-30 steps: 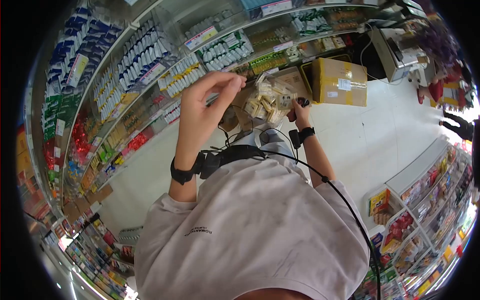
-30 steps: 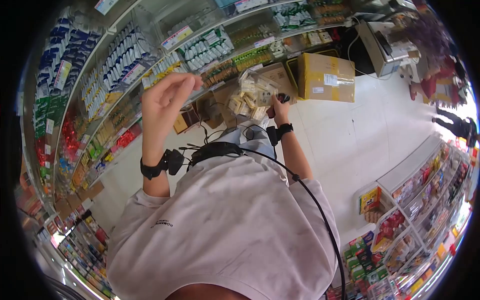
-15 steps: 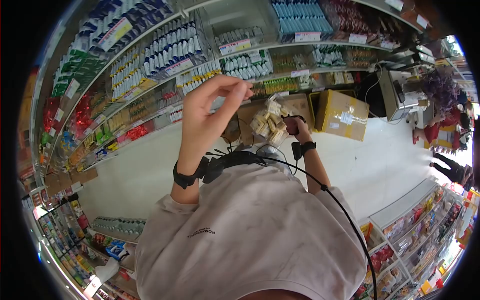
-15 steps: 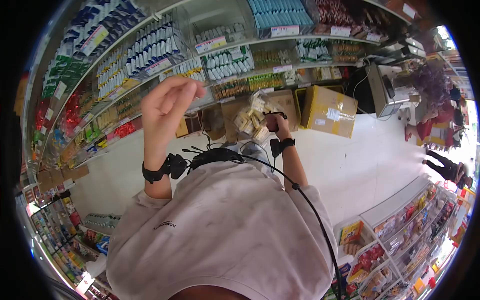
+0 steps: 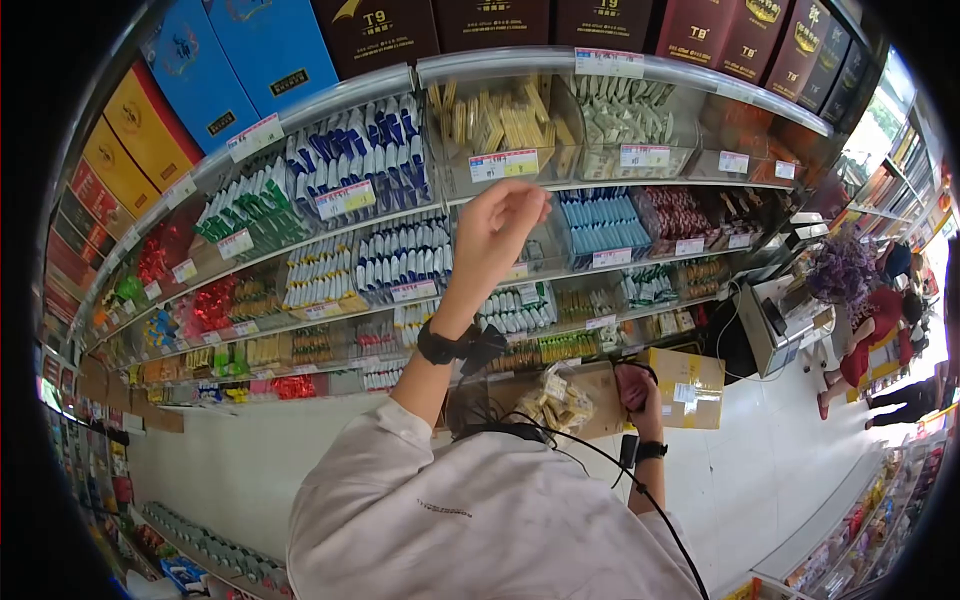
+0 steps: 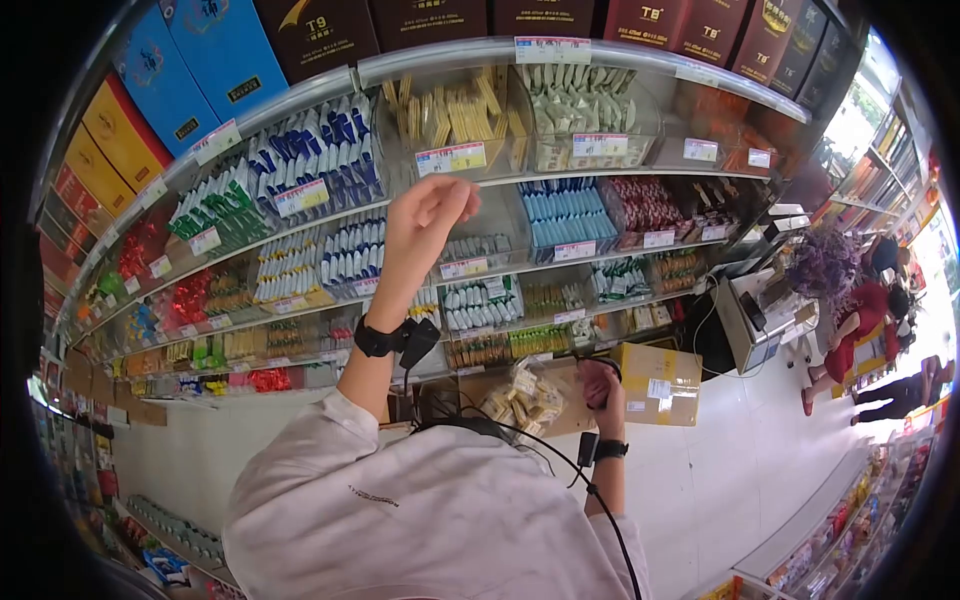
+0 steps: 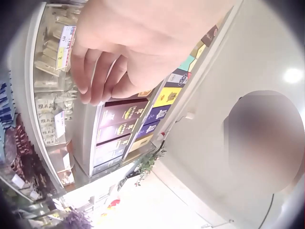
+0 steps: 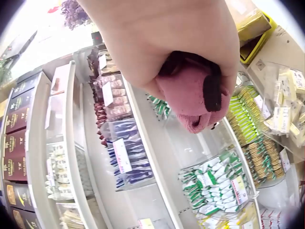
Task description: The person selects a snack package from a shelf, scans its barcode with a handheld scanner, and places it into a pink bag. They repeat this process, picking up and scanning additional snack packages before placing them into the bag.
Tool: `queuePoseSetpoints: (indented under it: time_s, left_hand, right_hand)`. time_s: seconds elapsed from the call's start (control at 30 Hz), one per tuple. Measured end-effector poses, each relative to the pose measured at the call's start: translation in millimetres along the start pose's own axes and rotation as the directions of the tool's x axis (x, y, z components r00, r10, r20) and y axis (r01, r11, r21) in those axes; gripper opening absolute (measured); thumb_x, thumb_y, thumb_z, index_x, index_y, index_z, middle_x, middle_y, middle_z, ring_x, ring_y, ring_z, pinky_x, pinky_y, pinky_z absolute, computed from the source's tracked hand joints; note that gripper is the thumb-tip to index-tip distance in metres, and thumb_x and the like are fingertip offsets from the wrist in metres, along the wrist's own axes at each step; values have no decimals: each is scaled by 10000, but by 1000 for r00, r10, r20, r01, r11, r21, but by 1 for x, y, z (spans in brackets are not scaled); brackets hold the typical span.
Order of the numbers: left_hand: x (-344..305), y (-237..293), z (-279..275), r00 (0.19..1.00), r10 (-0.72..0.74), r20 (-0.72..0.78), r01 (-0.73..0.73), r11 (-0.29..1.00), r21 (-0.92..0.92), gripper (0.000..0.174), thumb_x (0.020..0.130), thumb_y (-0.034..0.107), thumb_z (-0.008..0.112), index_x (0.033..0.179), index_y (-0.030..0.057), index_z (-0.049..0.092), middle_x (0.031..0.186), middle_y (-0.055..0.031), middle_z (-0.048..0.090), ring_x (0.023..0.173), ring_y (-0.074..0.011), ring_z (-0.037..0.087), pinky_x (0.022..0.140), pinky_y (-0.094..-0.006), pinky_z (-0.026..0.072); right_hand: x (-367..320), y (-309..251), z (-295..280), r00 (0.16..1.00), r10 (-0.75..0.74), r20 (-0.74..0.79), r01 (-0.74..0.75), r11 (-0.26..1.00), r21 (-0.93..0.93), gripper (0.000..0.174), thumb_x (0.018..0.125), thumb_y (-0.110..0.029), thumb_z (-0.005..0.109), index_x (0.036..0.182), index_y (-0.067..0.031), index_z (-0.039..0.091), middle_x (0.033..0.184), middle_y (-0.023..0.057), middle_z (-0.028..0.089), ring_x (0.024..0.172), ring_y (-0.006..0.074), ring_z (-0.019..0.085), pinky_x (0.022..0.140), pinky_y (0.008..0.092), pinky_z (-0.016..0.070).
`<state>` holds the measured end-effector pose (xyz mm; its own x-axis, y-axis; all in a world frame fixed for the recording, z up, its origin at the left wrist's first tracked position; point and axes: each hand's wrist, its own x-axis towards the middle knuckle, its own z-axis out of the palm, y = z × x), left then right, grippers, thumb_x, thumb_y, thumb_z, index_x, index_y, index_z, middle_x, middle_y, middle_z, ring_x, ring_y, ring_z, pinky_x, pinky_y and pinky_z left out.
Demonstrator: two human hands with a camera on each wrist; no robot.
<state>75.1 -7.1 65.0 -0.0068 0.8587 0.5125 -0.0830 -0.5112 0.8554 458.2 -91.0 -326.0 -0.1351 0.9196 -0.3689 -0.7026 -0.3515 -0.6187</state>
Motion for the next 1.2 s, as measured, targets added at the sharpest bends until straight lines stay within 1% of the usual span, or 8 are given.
queuePoseSetpoints:
  time_s: [0.17, 0.3, 0.4, 0.63, 0.8, 1.0, 1.07, 1.2]
  left_hand:
    - [-39, 111, 33, 941, 195, 278, -129, 962, -241, 135, 925, 13, 649, 1045, -36, 687, 966, -87, 703, 865, -163, 660, 742, -294, 524]
    - [-48, 136, 36, 617, 553, 560, -210, 801, -560, 353, 807, -42, 708, 1139, 76, 686, 982, -162, 696, 839, -285, 669, 674, -340, 568]
    - [-55, 139, 34, 553, 575, 604, -148, 780, -608, 344, 830, -6, 699, 1168, 50, 668, 985, -163, 698, 847, -277, 674, 684, -339, 569]
    - [-53, 143, 16, 498, 565, 657, -98, 790, -605, 368, 882, 79, 677, 1236, -11, 628, 993, -166, 703, 867, -259, 685, 708, -337, 572]
    - [-45, 144, 4, 539, 468, 700, -131, 868, -479, 418, 920, 139, 661, 1285, -55, 599, 999, -169, 706, 881, -245, 694, 726, -335, 574]
    - [8, 74, -18, 921, 34, 388, 5, 995, -99, 240, 965, 109, 643, 1184, 30, 699, 1008, -80, 725, 906, -160, 700, 791, -271, 529]
    - [51, 20, -27, 977, 171, 127, -202, 931, 303, 294, 969, 225, 685, 1129, -20, 708, 1015, -134, 700, 892, -199, 697, 849, -295, 545]
    - [116, -72, -55, 942, 300, -151, -76, 627, 775, 604, 895, 345, 775, 1413, 121, 559, 1361, -171, 566, 1187, -288, 606, 1026, -364, 486]
  right_hand:
    - [-21, 4, -12, 996, -27, -84, 34, 996, 83, 233, 1021, -245, 582, 1127, -41, 619, 758, -26, 590, 507, 13, 423, 455, 184, 373]
    - [3, 28, -99, 999, -39, -15, 40, 997, 60, 106, 1004, -185, 605, 914, -134, 580, 729, -22, 554, 526, 9, 466, 452, 129, 353]
    - [-14, 20, -79, 996, 53, -78, -43, 991, 127, 106, 997, -188, 624, 1049, -97, 609, 964, 47, 661, 591, -39, 470, 440, 68, 324]
    - [-46, -6, 48, 956, 59, -287, -17, 989, 144, 142, 990, -206, 638, 1035, -72, 624, 697, -2, 583, 555, 33, 499, 479, 169, 416]
    - [-59, -13, 74, 987, 92, -129, -81, 992, 93, 277, 994, -213, 634, 1199, -27, 652, 753, -41, 592, 580, -7, 480, 457, 119, 371]
    - [-58, -10, 79, 992, 45, -120, -28, 990, 140, 138, 995, -194, 633, 1024, -60, 637, 633, -98, 482, 512, -22, 410, 464, 92, 341]
    - [-57, -1, 73, 988, -88, -129, 97, 993, 68, 128, 978, -202, 670, 933, -106, 599, 639, -109, 471, 547, -45, 443, 422, 68, 285]
    - [-55, -4, 93, 960, -111, -257, 141, 985, 98, 186, 1000, -167, 604, 846, -119, 512, 529, -54, 422, 444, 58, 382, 598, 210, 465]
